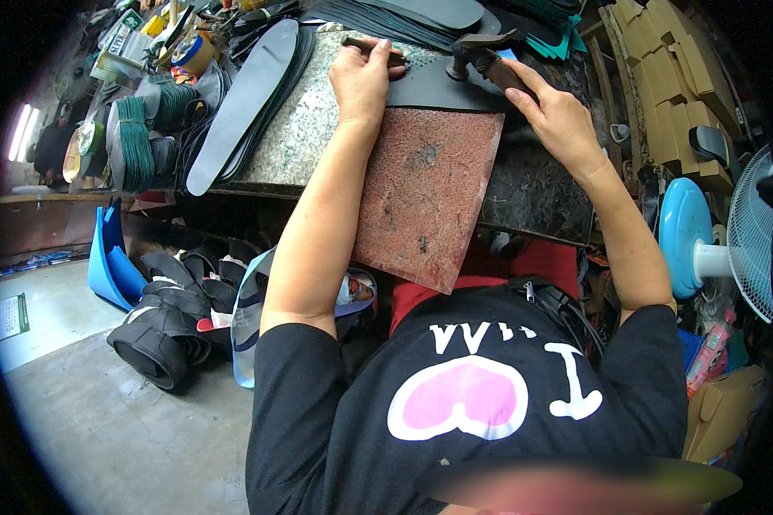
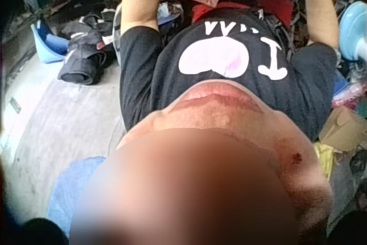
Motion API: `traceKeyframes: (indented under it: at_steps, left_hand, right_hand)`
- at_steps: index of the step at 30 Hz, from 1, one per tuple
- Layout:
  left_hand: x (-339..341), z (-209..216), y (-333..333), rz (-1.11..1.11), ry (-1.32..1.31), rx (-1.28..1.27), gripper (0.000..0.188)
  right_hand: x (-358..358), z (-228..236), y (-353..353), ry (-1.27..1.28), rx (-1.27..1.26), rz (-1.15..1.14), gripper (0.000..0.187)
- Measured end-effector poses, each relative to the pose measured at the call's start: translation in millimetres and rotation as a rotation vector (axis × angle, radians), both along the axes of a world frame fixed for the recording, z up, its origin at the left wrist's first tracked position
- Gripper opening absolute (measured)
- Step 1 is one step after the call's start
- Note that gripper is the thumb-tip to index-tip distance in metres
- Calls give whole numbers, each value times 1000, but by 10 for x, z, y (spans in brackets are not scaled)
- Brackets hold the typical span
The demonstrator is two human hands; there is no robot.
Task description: The person places a black shoe insole on a wooden block and uses a hammer and punch to create holes along the edge. They repeatedly position the punch, strike it, and move to the next spot along the insole's perimeter.
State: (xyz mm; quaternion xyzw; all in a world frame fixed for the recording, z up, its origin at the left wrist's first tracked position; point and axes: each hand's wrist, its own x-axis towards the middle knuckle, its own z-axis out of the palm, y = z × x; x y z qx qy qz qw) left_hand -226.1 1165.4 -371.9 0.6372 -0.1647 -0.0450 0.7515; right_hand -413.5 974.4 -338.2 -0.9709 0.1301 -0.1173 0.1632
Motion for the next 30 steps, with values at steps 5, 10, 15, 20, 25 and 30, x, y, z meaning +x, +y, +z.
traceKeyframes:
  at_steps: [5,10,15,20,25,30]
  left_hand:
    - [-48,-21,-45,-18,-145,112,10]
    - [-133,64,-42,85,-540,425,16]
    - [-195,74,-112,181,-945,720,20]
    - [-67,63,-47,22,-13,-172,14]
    - [-70,60,4,-8,-50,57,11]
    - [-112,68,-30,78,-117,157,13]
  right_hand:
    - [-42,337,110,-62,23,53,43]
    - [-91,794,256,-457,304,209,45]
    - [-19,439,208,-319,-29,162,45]
    - [-95,111,93,-28,-50,38,45]
    - [-145,91,93,-34,-17,20,44]
    - [-52,229,88,-180,28,98,40]
